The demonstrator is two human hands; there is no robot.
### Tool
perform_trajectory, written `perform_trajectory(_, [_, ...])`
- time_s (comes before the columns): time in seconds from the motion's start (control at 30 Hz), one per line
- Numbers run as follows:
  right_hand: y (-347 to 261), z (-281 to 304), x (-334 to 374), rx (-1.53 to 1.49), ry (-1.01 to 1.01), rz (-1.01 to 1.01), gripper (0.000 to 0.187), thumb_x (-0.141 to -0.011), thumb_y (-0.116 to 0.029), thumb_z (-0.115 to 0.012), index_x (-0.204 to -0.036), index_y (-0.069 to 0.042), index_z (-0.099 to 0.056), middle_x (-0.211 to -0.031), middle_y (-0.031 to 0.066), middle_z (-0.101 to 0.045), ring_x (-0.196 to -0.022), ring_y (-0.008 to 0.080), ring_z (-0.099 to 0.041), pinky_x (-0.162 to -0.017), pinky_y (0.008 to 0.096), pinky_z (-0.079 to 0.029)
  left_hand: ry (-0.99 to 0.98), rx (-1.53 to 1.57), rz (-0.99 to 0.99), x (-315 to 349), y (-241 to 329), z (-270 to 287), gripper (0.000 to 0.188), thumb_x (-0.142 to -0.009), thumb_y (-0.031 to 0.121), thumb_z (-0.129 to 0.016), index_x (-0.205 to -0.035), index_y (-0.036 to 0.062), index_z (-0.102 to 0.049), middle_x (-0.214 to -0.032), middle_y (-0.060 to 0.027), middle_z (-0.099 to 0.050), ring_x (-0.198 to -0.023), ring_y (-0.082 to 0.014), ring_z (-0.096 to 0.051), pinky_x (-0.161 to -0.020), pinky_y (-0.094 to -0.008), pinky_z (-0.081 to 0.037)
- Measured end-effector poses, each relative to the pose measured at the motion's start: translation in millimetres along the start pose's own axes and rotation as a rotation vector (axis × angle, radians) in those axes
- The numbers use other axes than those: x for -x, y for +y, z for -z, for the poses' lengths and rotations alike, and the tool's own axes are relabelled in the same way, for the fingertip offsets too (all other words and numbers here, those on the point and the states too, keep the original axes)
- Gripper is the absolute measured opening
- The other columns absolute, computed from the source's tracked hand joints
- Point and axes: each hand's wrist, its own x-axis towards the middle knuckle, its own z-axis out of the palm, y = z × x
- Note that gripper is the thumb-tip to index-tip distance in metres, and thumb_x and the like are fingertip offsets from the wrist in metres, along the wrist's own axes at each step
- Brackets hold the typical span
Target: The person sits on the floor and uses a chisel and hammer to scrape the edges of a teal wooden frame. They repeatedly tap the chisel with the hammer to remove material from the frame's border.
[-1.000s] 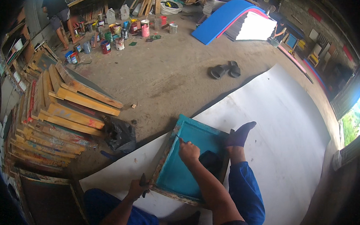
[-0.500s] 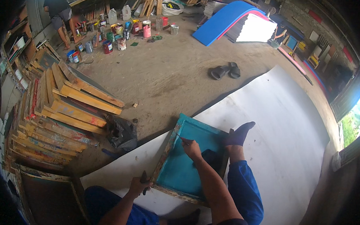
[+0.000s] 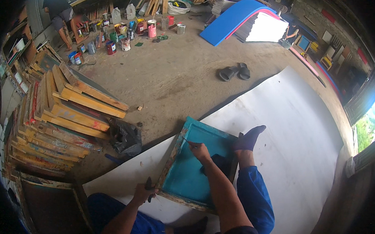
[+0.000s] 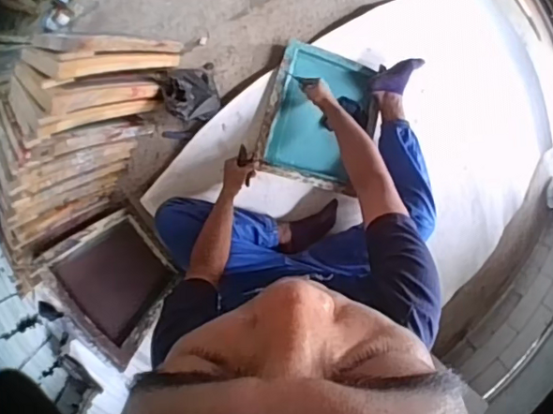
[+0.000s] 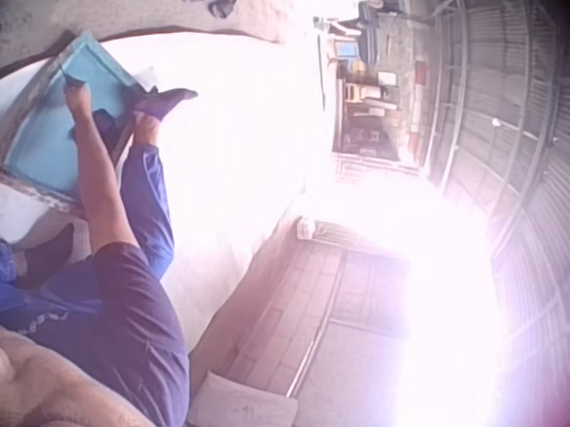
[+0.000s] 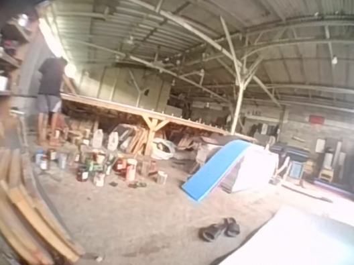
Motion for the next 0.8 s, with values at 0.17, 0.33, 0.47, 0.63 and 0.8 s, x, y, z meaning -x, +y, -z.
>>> perform_trajectory(0.17, [-0.9, 1.8, 3.8, -0.001, 0.002, 0.067, 0.037, -0.101, -0.030, -0.063, -0.134, -0.016, -0.069, -0.073, -0.0006, -0.059, -0.060, 0.0124, -0.054, -0.049, 0.0300, -0.044, 0.004, -0.033, 0.025, 1.7, 4.5, 0.6, 0.037, -0.079, 0.006, -0.086, -0.105, -0.0120, -0.067, -0.078, -0.0114, -0.071, -0.062, -0.0148, -0.068, -0.057, -0.0283, -0.058])
perform_trajectory(0.33, [-8.7, -7.9, 1.4, -0.222, -0.058, -0.110, 0.035, -0.102, -0.033, -0.060, -0.134, -0.020, -0.070, -0.074, 0.0035, -0.065, -0.061, 0.0170, -0.061, -0.052, 0.0336, -0.049, -0.009, -0.101, 0.045, 2.4, 9.0, 1.4, 0.037, -0.079, 0.006, -0.086, -0.104, -0.0127, -0.068, -0.079, -0.0120, -0.071, -0.062, -0.0146, -0.068, -0.058, -0.0280, -0.058])
perform_trajectory(0.47, [-19.1, -15.6, 14.3, 0.064, 0.064, -0.066, 0.033, -0.100, -0.034, -0.059, -0.131, -0.033, -0.070, -0.092, 0.0166, -0.074, -0.084, 0.0349, -0.073, -0.074, 0.0459, -0.058, 0.005, -0.194, 0.102, 7.5, 21.0, 0.1, 0.033, -0.079, 0.010, -0.087, -0.099, -0.0095, -0.071, -0.075, -0.0109, -0.071, -0.061, -0.0145, -0.068, -0.057, -0.0291, -0.057])
perform_trajectory(0.63, [-21.6, -23.7, 54.7, 0.541, 0.303, 0.219, 0.032, -0.098, -0.030, -0.062, -0.129, -0.034, -0.071, -0.091, 0.0189, -0.073, -0.087, 0.0379, -0.073, -0.076, 0.0485, -0.057, 0.001, -0.241, 0.076, 9.2, 25.1, -0.8, 0.027, -0.079, 0.013, -0.087, -0.091, -0.0060, -0.073, -0.071, -0.0098, -0.071, -0.060, -0.0148, -0.069, -0.056, -0.0299, -0.056])
perform_trajectory(0.8, [-27.2, -20.6, 61.6, 0.607, 0.274, 0.203, 0.032, -0.098, -0.028, -0.061, -0.128, -0.032, -0.070, -0.094, 0.0182, -0.074, -0.088, 0.0384, -0.072, -0.076, 0.0492, -0.058, 0.019, -0.250, 0.076, 5.7, 15.8, 0.9, 0.024, -0.078, 0.012, -0.086, -0.089, -0.0055, -0.073, -0.071, -0.0100, -0.071, -0.060, -0.0152, -0.070, -0.057, -0.0297, -0.057])
